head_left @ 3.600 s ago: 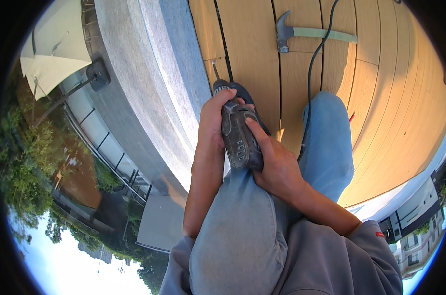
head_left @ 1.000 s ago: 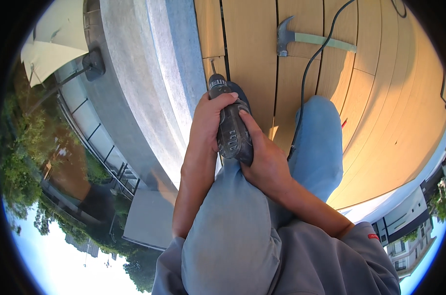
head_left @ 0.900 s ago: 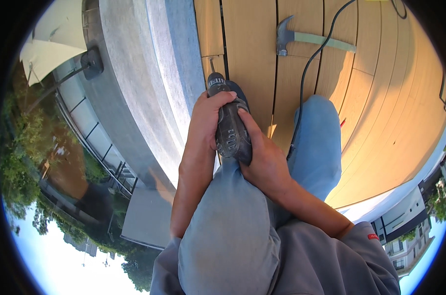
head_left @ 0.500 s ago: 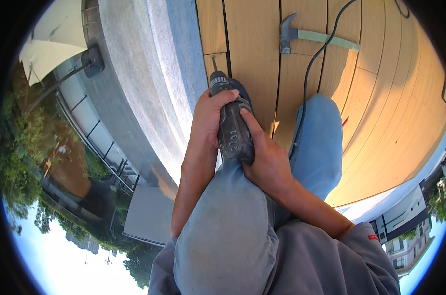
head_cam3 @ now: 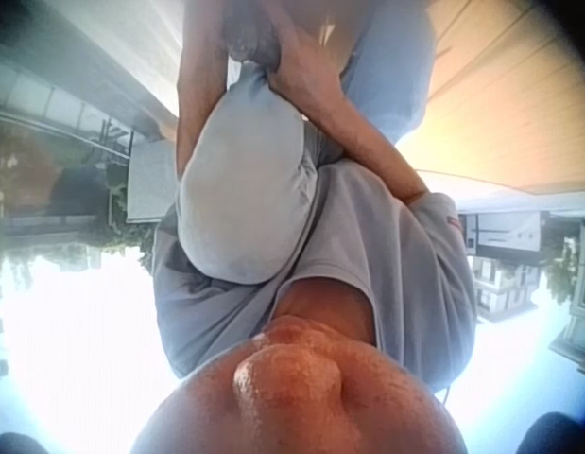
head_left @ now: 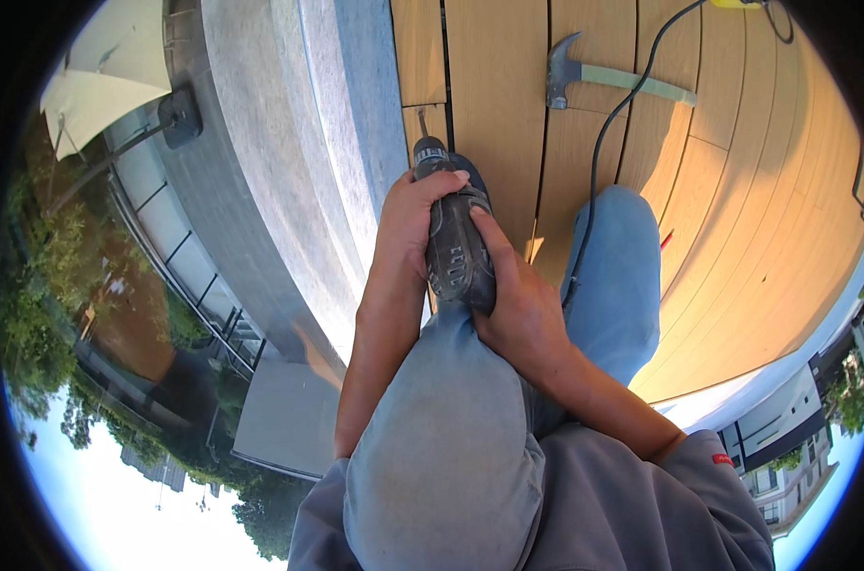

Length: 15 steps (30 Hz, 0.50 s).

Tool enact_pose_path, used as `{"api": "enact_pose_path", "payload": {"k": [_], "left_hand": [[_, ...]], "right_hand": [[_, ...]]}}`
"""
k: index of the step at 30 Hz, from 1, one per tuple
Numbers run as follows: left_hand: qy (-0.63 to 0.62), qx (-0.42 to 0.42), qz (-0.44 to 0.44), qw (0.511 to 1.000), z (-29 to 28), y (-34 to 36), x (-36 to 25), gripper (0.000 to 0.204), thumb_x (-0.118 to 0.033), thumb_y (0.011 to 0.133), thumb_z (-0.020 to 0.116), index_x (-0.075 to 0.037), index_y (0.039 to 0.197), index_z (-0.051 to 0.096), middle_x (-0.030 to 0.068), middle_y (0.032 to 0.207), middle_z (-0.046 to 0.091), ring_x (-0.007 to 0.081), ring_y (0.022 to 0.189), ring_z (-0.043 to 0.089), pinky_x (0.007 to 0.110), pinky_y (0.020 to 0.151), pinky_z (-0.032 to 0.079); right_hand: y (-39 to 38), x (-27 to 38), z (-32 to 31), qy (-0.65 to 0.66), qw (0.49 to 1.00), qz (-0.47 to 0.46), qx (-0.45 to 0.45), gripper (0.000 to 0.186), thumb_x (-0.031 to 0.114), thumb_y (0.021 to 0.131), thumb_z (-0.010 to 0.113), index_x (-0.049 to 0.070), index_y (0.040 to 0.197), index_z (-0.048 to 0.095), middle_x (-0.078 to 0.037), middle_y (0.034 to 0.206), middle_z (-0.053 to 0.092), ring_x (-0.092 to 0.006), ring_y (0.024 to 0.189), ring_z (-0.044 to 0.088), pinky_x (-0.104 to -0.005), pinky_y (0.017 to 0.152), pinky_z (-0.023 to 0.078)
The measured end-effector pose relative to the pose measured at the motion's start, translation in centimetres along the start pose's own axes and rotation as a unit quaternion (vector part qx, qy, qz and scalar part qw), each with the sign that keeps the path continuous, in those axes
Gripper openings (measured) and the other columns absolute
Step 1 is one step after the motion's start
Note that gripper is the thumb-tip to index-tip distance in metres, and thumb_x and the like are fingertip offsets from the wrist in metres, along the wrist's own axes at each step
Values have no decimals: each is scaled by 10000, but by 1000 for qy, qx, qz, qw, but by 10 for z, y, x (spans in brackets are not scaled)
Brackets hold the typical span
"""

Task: The person positions spacers into a gap between deck boards, then uses a power drill to drive screws into the boards by hand.

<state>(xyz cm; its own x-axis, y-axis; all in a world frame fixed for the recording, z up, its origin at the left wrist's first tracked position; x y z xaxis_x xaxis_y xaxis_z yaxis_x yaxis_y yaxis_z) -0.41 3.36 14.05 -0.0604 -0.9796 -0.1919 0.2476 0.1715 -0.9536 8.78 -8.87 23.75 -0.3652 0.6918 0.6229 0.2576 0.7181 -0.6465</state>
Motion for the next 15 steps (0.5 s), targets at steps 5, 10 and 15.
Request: {"api": "enact_pose_path", "payload": {"k": [5, 10, 15], "left_hand": [[-49, 3, -48, 998, 7, -6, -4, 211, -126, 855, 717, 35, 961, 630, 197, 885, 704, 292, 797, 720, 399, 704, 616], [-101, -21, -68, 992, 18, -9, -4, 188, -101, 831, 688, 24, 949, 613, 186, 847, 676, 275, 782, 703, 363, 706, 598], [-71, -13, -66, 995, 19, -9, -7, 189, -120, 842, 665, 14, 965, 616, 195, 881, 693, 270, 775, 705, 359, 704, 599]], "right_hand": [[0, -4, 3, -13, 997, -47, -61, 848, 122, 779, 718, 172, 1551, 373, -157, 827, 612, -363, 703, 663, -473, 603, 543], [1, -7, 1, -12, 997, -49, -67, 842, 137, 783, 723, 172, 1549, 375, -149, 824, 616, -356, 700, 664, -469, 595, 542], [2, -8, -3, -8, 996, -55, -64, 845, 158, 777, 736, 173, 1543, 381, -145, 816, 620, -348, 691, 666, -461, 588, 543]]}}
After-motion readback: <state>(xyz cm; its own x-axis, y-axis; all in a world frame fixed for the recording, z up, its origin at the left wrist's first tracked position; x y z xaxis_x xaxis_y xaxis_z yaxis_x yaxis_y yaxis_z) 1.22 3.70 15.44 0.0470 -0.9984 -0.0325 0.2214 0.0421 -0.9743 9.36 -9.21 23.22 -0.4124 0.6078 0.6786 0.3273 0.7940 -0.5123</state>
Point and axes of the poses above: each hand's wrist, its own y-axis towards the middle knuckle, its own z-axis out of the palm, x = y × z, the point moved 2 cm from there along y, towards the middle knuckle
